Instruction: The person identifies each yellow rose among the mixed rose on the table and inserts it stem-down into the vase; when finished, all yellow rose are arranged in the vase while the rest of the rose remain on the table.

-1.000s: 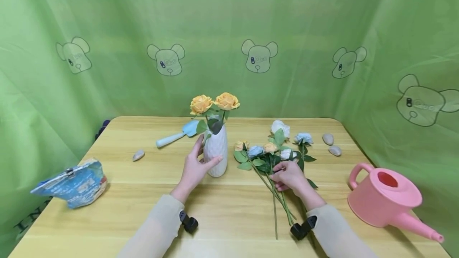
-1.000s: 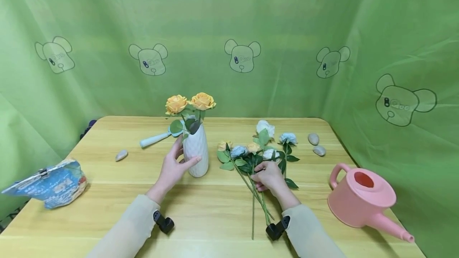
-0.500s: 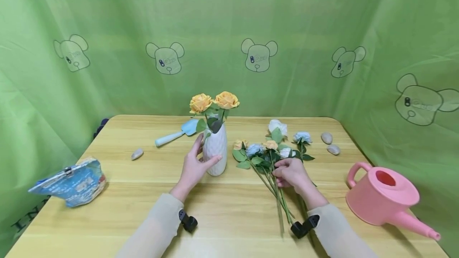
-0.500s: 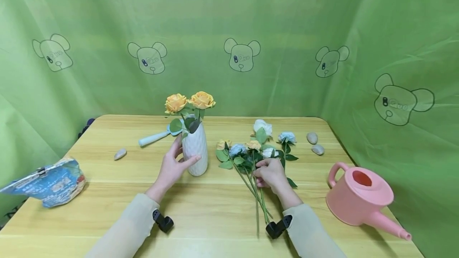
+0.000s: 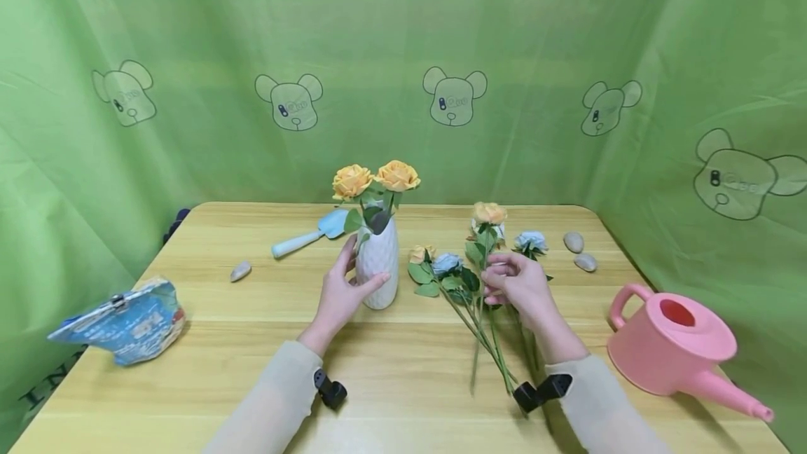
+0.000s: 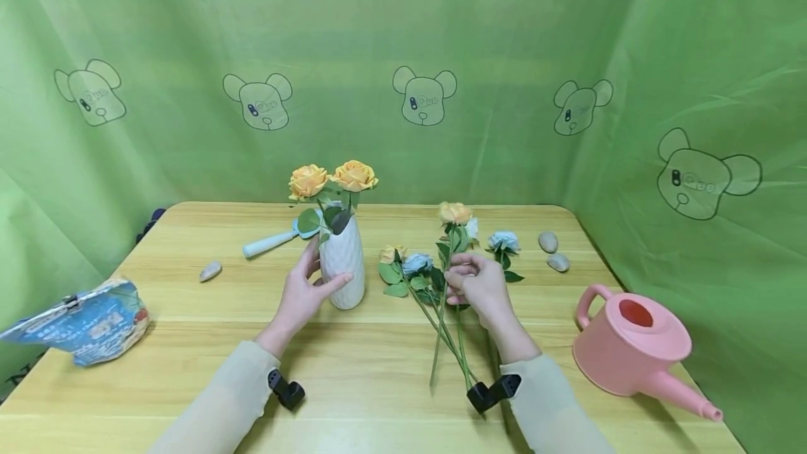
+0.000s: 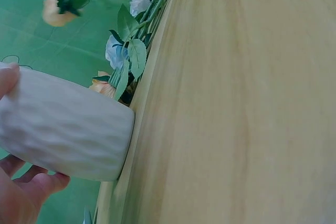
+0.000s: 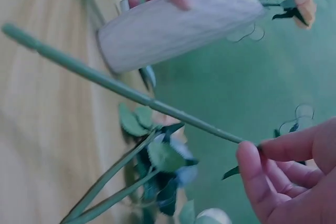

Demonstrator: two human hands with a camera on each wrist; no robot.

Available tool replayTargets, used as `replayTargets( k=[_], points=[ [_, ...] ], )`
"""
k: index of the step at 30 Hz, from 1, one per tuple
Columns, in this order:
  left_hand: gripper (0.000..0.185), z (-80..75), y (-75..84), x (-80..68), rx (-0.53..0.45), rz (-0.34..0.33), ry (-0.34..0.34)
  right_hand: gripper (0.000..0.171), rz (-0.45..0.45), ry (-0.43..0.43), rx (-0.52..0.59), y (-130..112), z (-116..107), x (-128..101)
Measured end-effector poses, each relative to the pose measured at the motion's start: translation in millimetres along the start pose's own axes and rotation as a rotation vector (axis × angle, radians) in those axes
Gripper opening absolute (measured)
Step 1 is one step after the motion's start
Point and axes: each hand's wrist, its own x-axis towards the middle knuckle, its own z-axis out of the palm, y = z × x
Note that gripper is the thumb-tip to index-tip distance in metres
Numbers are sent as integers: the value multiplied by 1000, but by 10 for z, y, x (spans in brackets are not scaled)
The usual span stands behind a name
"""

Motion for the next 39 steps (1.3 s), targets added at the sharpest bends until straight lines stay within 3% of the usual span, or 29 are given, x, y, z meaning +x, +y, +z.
replayTargets(
  k=[3,7,15,20,25,30,35,39],
  points=[
    [88,-13,134,-51,12,4,-3,40,-68,14,47,-130,53,0],
    [86,-17,197,-71,20,2,0,40,-182,42,112,-407,145,-19],
    [87,-20,197,-62,11,-7,2,39,-398,115,405,-1136,368,-17],
    [87,-14,142,-47,5,-7,2,34,-513,159,552,-1409,532,59],
    [86,-18,207,-69,11,2,-9,30,-626,208,653,-1482,674,122],
    [86,-20,199,-67,18,2,-8,29,-697,223,687,-1467,779,200],
    [86,-17,193,-70,17,4,-5,28,-825,174,646,-1432,862,260],
    [86,-22,192,-66,12,2,-6,29,-876,114,523,-1380,927,257]
  ],
)
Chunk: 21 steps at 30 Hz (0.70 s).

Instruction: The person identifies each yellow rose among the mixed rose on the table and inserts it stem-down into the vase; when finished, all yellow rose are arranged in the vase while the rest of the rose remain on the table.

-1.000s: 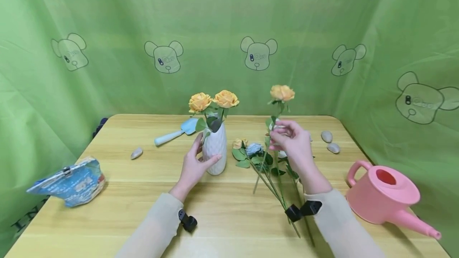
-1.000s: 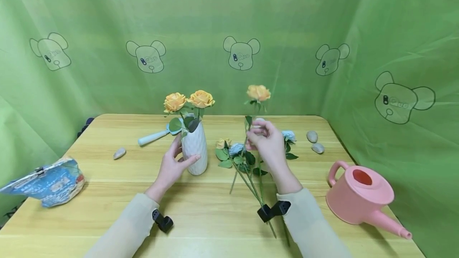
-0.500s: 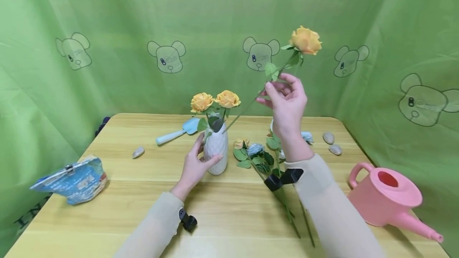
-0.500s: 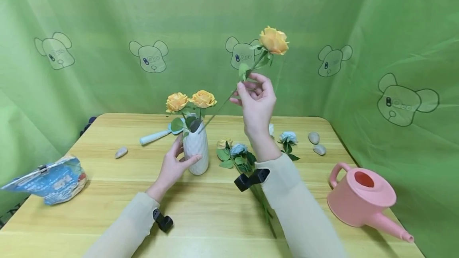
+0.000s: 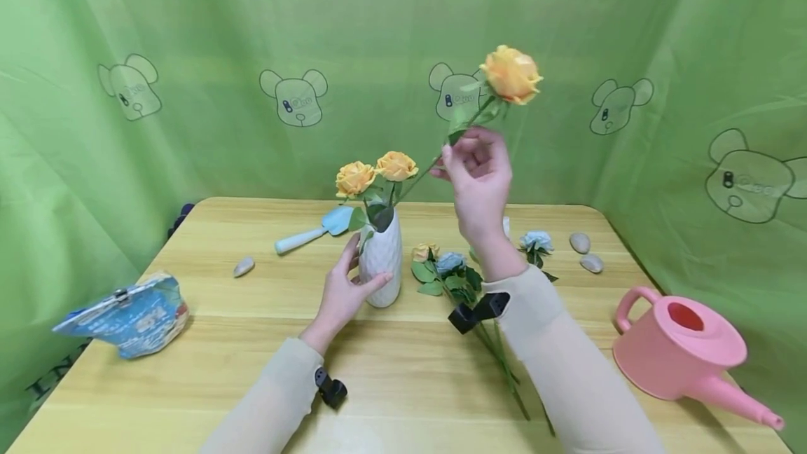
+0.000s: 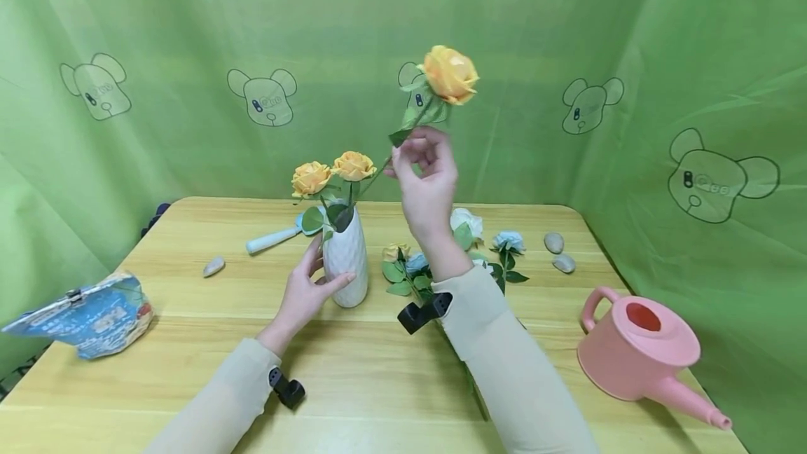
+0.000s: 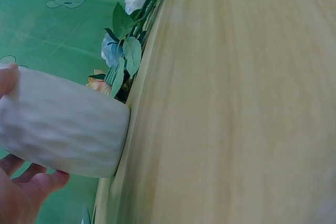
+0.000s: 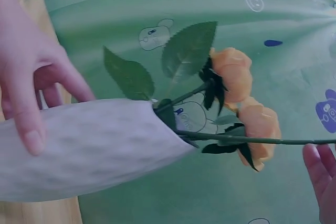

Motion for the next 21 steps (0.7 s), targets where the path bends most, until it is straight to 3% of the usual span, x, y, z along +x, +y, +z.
replayTargets(
  k=[5,14,21],
  points=[
    [85,-5,-6,0,-6,2,-1,27,-9,-82,-114,124,10,-173],
    [83,-1,-19,12,-15,25,5,19,75,-40,-181,308,79,-583],
    [82,0,-28,7,-5,27,10,20,90,-59,-292,271,177,-667]
  ],
)
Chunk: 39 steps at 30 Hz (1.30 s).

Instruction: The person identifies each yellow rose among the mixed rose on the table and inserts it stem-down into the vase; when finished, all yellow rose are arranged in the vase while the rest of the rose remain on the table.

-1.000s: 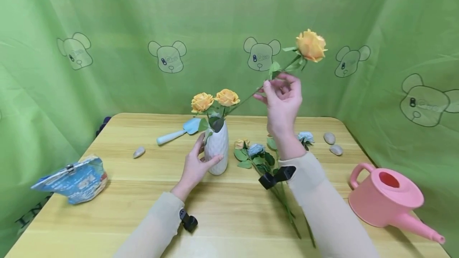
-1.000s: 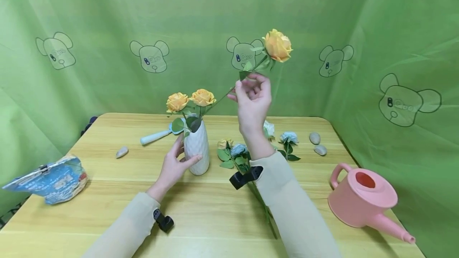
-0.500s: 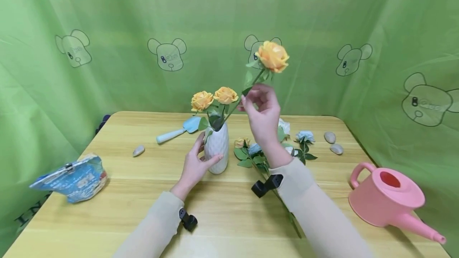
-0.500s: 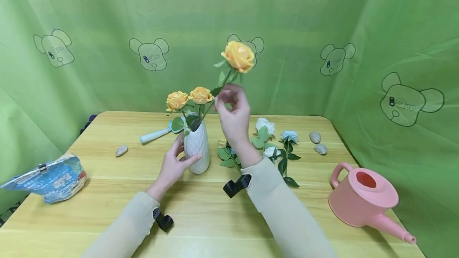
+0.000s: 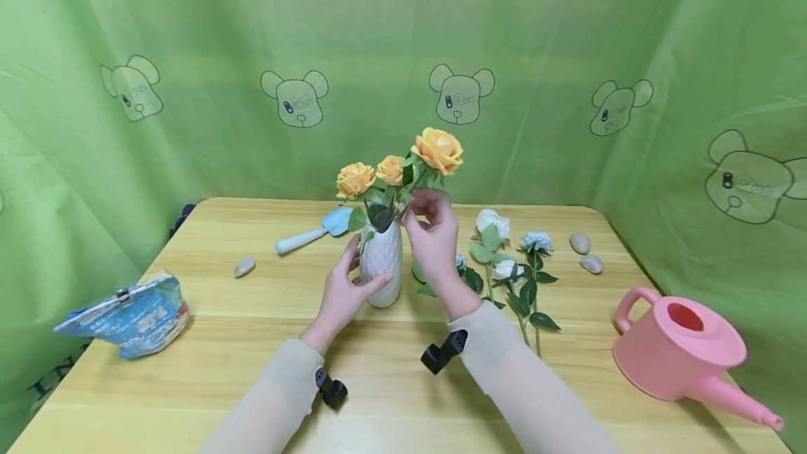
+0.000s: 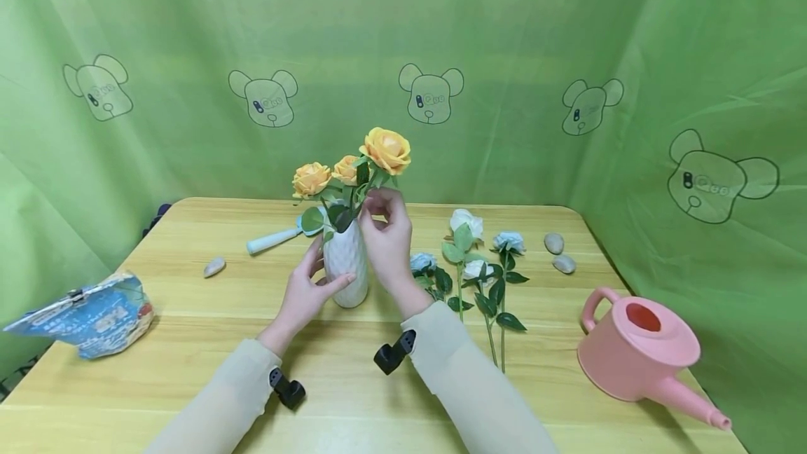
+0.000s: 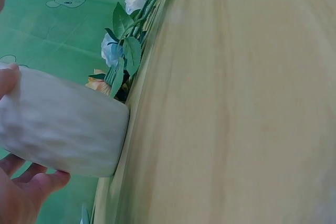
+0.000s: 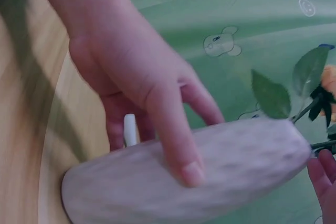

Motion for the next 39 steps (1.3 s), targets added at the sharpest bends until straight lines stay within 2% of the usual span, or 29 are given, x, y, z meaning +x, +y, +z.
replayTargets(
  k=[7,15,19,24,29,39],
  points=[
    [79,8,-12,6,7,29,0,25,18,-55,-63,92,-16,-51],
    [84,2,-12,5,1,-13,7,31,194,-68,-41,199,-180,-158],
    [84,-4,-5,4,-1,-20,1,29,264,-71,0,352,-349,-205],
    [85,-3,-4,0,0,-25,-3,32,276,-84,16,584,-622,-253],
    [85,2,10,-3,2,-23,-8,34,320,-83,-19,593,-898,-299],
    [84,0,-11,-14,-19,-32,-10,23,400,-61,-118,601,-1345,-421]
  ],
)
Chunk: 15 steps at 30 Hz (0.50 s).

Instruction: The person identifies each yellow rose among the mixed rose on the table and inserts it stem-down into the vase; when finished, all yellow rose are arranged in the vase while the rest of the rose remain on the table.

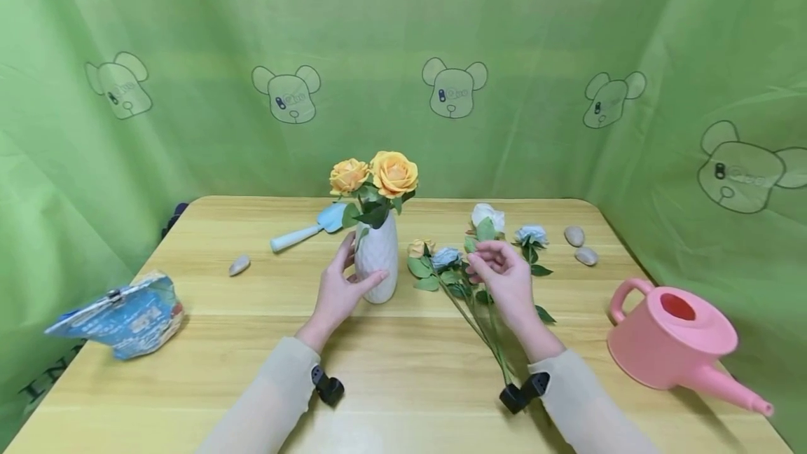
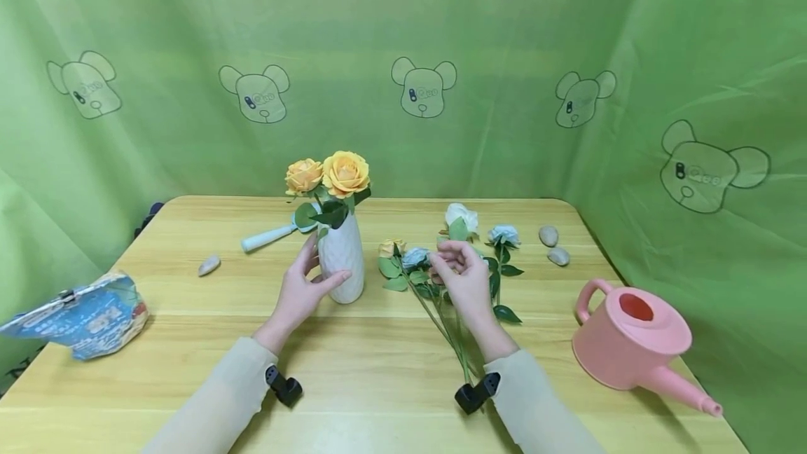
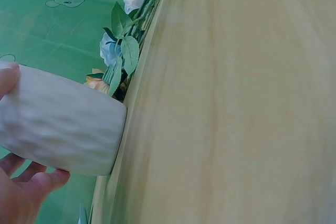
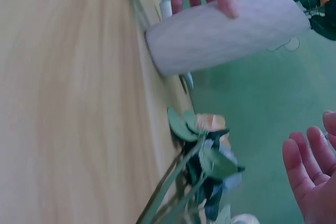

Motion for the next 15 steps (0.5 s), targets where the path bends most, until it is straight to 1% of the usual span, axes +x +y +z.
replayTargets(
  k=[3,5,10,12,15],
  points=[
    [83,-5,-10,2,-3,-2,1,26,49,-40,-48,51,-76,-26],
    [83,-8,-15,2,-5,-2,-1,30,101,-86,-85,82,-112,-45],
    [83,-9,-6,0,-7,-10,-3,31,239,-186,-155,152,-154,-83],
    [83,-9,3,-3,-6,-13,-3,30,270,-211,-180,179,-155,-91],
    [83,-5,-4,-1,-1,-13,-3,29,293,-257,-229,215,-158,-100]
  ],
)
